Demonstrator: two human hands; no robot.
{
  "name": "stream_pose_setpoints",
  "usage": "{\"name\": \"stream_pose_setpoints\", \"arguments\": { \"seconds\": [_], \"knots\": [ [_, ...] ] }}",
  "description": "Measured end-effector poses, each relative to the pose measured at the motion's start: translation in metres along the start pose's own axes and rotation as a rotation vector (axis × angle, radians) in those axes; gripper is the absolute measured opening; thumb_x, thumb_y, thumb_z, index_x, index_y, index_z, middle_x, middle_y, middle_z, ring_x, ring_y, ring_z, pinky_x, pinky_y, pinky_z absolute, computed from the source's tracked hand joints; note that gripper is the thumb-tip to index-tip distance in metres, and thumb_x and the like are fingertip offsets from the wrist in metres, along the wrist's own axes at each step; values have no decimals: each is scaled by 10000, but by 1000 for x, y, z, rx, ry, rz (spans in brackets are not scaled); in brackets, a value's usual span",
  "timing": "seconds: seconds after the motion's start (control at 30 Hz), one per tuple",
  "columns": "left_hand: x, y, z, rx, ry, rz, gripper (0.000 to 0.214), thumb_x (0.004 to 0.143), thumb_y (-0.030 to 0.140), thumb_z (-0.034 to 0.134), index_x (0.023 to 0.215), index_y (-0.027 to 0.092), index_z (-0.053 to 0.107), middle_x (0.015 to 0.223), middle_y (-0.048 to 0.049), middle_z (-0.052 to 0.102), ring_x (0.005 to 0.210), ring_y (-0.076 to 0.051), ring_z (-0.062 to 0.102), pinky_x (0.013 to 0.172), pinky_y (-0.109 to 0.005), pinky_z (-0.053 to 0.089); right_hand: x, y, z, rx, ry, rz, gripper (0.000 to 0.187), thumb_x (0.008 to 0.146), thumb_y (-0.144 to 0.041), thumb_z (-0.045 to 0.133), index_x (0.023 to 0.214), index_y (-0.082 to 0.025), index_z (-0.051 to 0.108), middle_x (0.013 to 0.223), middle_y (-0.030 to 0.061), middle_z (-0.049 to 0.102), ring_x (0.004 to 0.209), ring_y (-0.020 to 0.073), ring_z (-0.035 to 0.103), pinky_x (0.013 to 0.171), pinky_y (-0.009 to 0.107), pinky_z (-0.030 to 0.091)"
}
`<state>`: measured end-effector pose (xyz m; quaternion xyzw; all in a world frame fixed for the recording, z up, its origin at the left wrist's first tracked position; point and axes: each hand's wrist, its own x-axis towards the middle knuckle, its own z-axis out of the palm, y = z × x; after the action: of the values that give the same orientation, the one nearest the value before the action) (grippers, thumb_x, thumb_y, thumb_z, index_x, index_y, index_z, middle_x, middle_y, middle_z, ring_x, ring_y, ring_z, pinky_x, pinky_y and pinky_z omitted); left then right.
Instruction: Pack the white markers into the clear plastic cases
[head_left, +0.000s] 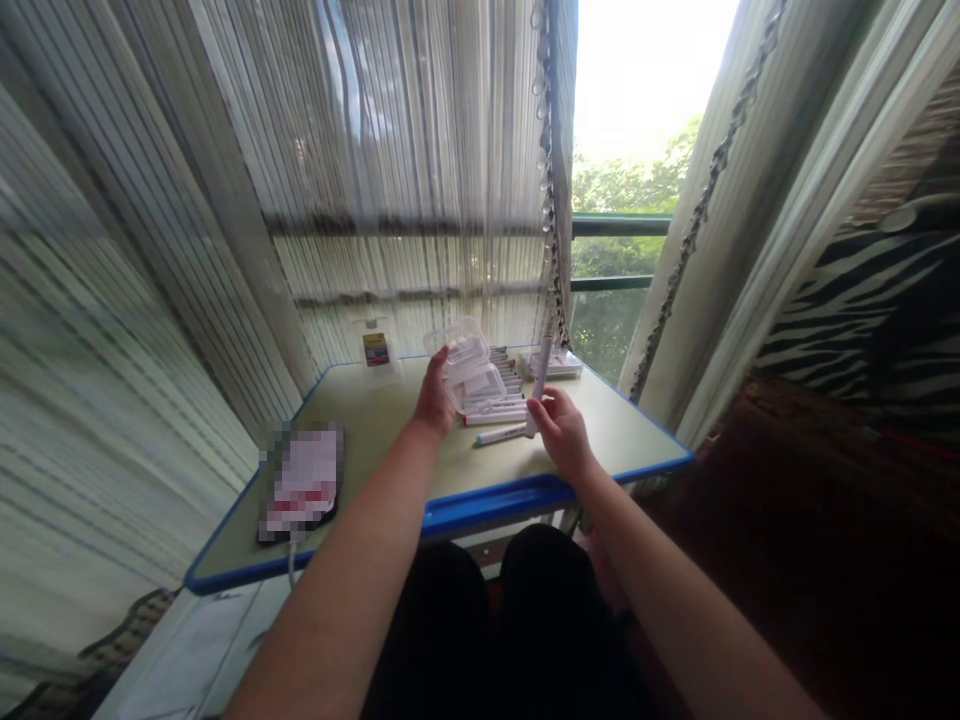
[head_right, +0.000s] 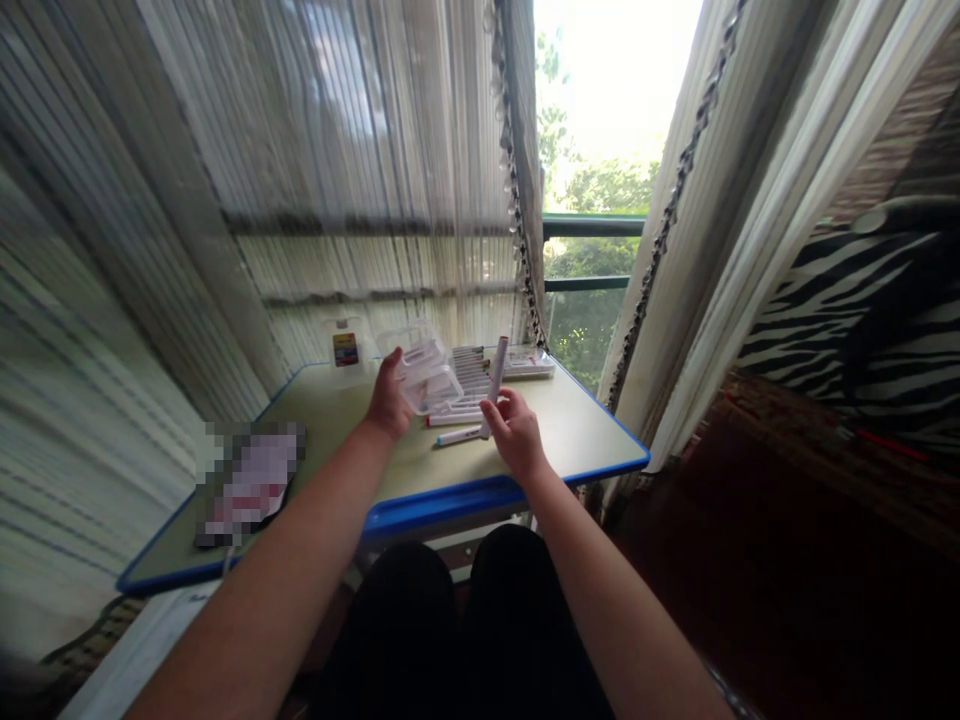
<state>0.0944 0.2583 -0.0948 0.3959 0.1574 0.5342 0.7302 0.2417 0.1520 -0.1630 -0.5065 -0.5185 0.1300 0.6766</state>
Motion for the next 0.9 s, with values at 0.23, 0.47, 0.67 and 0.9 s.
{"name": "stream_pose_setpoints", "arguments": {
  "seconds": [0.23, 0.47, 0.67, 0.9],
  "knots": [
    [-1, 0, 1, 31, 6, -49, 344, 739, 452, 626, 921, 161, 644, 909, -68, 713, 990, -246, 650, 879, -376, 519, -1, -5, 1, -262, 86, -49, 305, 776, -479, 604, 775, -220, 444, 581, -68, 477, 486, 105, 477, 497, 230, 377],
    [-4, -1, 3, 54, -8, -42, 391, 726, 471, 626, 957, 155, 645, 956, -74, 712, 1020, -249, 642, 905, -376, 503, 0, -3, 2, -277, 94, -21, 277, 768, -452, 558, 811, -234, 392, 596, -68, 471, 468, 105, 432, 472, 229, 329],
    [-4, -1, 4, 79, -18, -70, 413, 724, 485, 620, 970, 154, 646, 963, -84, 714, 1029, -260, 643, 902, -388, 506, 2, -2, 2, -223, 19, 22, 278, 764, -425, 571, 878, -231, 407, 594, -68, 510, 471, 114, 439, 482, 236, 337],
    [-4, -1, 4, 85, -22, -54, 419, 736, 489, 601, 988, 157, 650, 943, -77, 721, 1010, -252, 650, 908, -389, 501, 2, 5, 1, -176, 16, -94, 174, 836, -300, 434, 983, -213, 465, 713, -25, 563, 610, 144, 529, 604, 278, 434]
  ]
}}
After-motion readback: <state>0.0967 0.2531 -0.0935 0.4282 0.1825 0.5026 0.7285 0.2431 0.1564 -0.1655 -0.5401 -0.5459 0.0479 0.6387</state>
